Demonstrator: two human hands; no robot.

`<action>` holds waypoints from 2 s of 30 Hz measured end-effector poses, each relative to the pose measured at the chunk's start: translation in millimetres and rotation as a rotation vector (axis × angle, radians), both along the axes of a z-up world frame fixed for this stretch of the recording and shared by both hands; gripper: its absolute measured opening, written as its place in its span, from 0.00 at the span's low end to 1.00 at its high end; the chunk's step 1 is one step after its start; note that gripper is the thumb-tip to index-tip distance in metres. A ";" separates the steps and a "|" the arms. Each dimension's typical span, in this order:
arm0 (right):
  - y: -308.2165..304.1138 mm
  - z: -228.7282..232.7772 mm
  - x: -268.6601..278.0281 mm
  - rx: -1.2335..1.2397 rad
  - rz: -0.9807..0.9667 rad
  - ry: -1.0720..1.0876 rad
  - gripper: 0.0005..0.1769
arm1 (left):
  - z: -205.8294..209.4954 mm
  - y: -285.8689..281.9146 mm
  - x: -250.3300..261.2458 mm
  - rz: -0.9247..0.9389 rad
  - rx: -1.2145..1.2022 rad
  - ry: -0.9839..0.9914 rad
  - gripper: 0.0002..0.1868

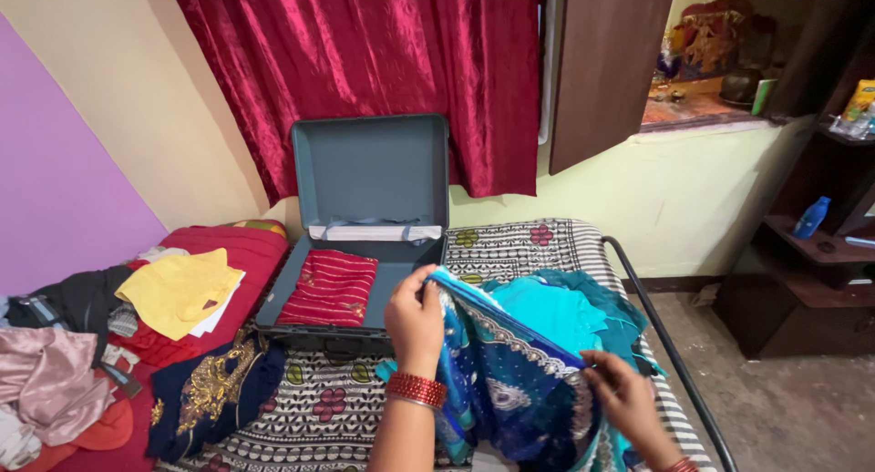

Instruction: The person folds a teal and blue embroidered garment on a bed next to an open suitcase. They repeatedly unfold and refold the fabric, aligning the edges and smoothing the material by hand.

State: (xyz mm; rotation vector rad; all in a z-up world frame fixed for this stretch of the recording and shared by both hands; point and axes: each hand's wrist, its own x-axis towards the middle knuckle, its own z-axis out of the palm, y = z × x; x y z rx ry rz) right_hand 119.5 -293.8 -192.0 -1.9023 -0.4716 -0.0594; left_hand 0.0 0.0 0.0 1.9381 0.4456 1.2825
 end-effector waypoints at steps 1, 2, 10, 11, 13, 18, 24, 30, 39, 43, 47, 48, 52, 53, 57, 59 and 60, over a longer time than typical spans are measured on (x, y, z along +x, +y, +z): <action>-6.8 8.2 9.4 0.003 0.079 0.046 0.18 | -6.4 5.6 -2.7 0.008 0.019 -0.003 0.10; -13.5 17.7 18.9 0.006 0.158 0.092 0.17 | -13.0 10.9 -5.4 0.012 -0.013 0.029 0.11; -31.0 135.6 71.3 -0.036 0.458 0.181 0.18 | -47.1 38.8 -17.0 -0.004 -0.116 0.105 0.12; -30.5 155.2 75.7 -0.064 0.445 0.164 0.19 | -46.8 40.3 -15.9 -0.017 -0.159 0.106 0.12; -25.9 193.7 81.6 -0.085 0.410 0.114 0.19 | -41.8 41.3 -11.7 -0.044 -0.243 0.103 0.12; 13.6 291.4 91.0 -0.104 0.326 -0.043 0.19 | 2.7 58.0 8.9 -0.047 -0.302 0.047 0.14; 76.1 418.2 59.4 -0.167 0.190 -0.340 0.15 | 105.9 100.9 22.2 0.000 -0.119 -0.408 0.12; 112.2 530.1 1.0 -0.096 0.027 -0.532 0.12 | 241.1 132.8 -10.3 0.096 0.181 -0.690 0.13; 103.6 613.2 -27.8 0.202 -0.251 -1.380 0.10 | 376.4 114.6 -61.2 0.119 0.524 -0.925 0.12; 105.6 601.4 -13.9 0.158 -0.311 -1.392 0.10 | 377.9 120.3 -45.3 0.140 0.592 -0.875 0.12; 117.2 575.1 3.2 -0.035 -0.236 -1.154 0.13 | 352.2 133.4 -17.8 0.008 0.395 -0.582 0.12; 116.6 567.7 5.7 -0.076 -0.212 -1.061 0.12 | 342.5 133.7 -12.1 0.005 0.375 -0.519 0.11; 101.8 549.9 13.8 -0.099 -0.246 -1.063 0.13 | 317.9 130.1 6.1 -0.016 0.351 -0.484 0.11; 95.3 549.8 14.6 -0.102 -0.270 -1.056 0.13 | 315.8 128.1 8.8 -0.012 0.391 -0.522 0.12; 73.2 546.6 14.9 -0.142 -0.430 -1.040 0.13 | 306.7 113.2 17.1 -0.050 0.521 -0.721 0.12; 69.6 539.9 17.3 -0.139 -0.379 -1.054 0.16 | 304.3 106.2 25.0 -0.185 0.347 -0.586 0.11; 68.2 534.9 18.9 -0.139 -0.353 -1.058 0.18 | 302.0 104.1 27.9 -0.252 0.259 -0.514 0.11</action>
